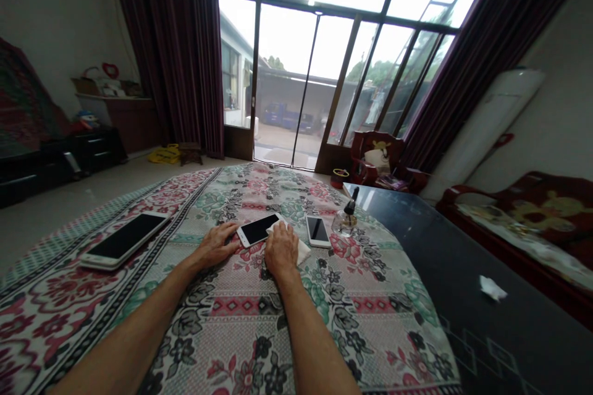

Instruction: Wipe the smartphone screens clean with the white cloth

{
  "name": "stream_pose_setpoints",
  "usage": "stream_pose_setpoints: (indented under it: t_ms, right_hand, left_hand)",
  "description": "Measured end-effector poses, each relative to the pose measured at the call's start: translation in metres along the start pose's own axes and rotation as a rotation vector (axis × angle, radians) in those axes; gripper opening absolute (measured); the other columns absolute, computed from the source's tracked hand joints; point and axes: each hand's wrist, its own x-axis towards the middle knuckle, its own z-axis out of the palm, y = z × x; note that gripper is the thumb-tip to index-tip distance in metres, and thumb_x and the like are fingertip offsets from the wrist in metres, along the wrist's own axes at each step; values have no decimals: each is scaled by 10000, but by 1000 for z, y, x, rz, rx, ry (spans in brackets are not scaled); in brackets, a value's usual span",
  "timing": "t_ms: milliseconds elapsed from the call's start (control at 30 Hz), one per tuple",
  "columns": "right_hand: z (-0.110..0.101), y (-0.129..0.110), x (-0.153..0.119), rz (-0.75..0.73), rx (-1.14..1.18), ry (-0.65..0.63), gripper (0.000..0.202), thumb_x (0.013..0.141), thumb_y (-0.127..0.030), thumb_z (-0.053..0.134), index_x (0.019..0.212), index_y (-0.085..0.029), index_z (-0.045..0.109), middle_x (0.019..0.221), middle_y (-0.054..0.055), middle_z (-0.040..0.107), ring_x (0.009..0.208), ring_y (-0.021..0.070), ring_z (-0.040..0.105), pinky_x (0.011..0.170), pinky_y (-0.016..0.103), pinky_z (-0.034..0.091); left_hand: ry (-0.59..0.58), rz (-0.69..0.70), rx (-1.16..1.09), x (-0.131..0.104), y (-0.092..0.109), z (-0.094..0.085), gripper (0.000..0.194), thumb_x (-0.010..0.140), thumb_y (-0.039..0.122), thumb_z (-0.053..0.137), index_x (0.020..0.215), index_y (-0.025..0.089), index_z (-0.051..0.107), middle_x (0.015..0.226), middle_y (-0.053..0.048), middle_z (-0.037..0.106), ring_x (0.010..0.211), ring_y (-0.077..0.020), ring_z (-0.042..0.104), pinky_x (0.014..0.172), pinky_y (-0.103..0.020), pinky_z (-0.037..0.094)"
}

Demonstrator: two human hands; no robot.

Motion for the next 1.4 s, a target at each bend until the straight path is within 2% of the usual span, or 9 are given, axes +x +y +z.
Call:
stream_pose_setpoints:
  t_ms: [100, 400, 533, 633, 800, 933, 1033, 1267, 1400]
  right_hand:
    - [1, -1, -2, -44, 4, -5, 387, 955, -259, 320, 1253, -148, 541, 1394, 117, 475, 1293, 271, 363, 1017, 411, 307]
    - [-1, -23, -15, -331, 118, -70, 327, 958, -259, 339, 1182, -201, 570, 1359, 54, 521, 1265, 215, 400, 1039, 372, 290]
    - [-3, -27, -18, -394, 171, -91, 307, 947, -244, 368, 1171, -224, 578, 1357, 27, 526, 1256, 200, 410, 1039, 367, 292]
    - [0, -27, -17, -369, 179, -85, 321, 950, -241, 359, 1187, -227, 576, 1361, 25, 526, 1264, 197, 407, 1037, 364, 298]
    - [7, -21, -5, -205, 109, -55, 357, 965, -263, 321, 1210, -195, 571, 1378, 73, 505, 1287, 230, 388, 1036, 385, 297]
    - [9, -7, 14, -143, 51, -42, 340, 965, -269, 318, 1167, -204, 584, 1373, 71, 503, 1268, 238, 394, 1004, 386, 317]
    - [5, 6, 29, -86, 7, -55, 321, 958, -266, 333, 1143, -203, 588, 1341, 77, 522, 1233, 251, 414, 975, 396, 330]
    - [2, 18, 46, -34, 5, -71, 315, 963, -238, 305, 1036, -191, 608, 1147, 95, 605, 1028, 199, 535, 888, 322, 363]
    - [8, 17, 41, -11, 22, 21, 290, 936, -216, 342, 997, -180, 623, 1069, 98, 624, 992, 204, 544, 882, 309, 353]
  left_hand:
    - [13, -10, -40, 0, 1, 0, 381, 788, 317, 608, 1155, 220, 622, 1278, -58, 577, 1157, -244, 534, 1018, -349, 374]
    - [24, -29, -43, 1, -7, 8, 381, 773, 278, 603, 1150, 222, 622, 1319, -60, 553, 1193, -246, 505, 1039, -374, 354]
    - [47, -8, -19, 0, -9, 10, 380, 782, 250, 563, 1155, 208, 622, 1320, -74, 553, 1204, -245, 503, 1044, -368, 357]
    - [65, -5, -30, -1, -10, 11, 381, 784, 258, 562, 1158, 217, 623, 1319, -68, 554, 1206, -247, 502, 1043, -371, 360]
    - [42, 5, -35, -1, -10, 10, 367, 792, 295, 582, 1150, 225, 625, 1307, -55, 560, 1186, -242, 513, 1036, -369, 363]
    - [29, 37, -19, -1, -8, 6, 354, 807, 289, 571, 1151, 223, 625, 1271, -54, 578, 1157, -235, 530, 1015, -357, 378]
    - [23, 51, 23, -3, -3, 4, 354, 823, 344, 566, 1153, 228, 618, 1255, -57, 578, 1149, -233, 530, 1009, -350, 372]
    - [90, -50, 58, -5, 18, 7, 600, 704, 602, 646, 1132, 186, 587, 1184, -93, 588, 1109, -280, 526, 969, -384, 379]
    - [110, -97, 58, -3, 21, 8, 597, 682, 575, 668, 1128, 190, 573, 1187, -94, 584, 1110, -285, 520, 962, -384, 374]
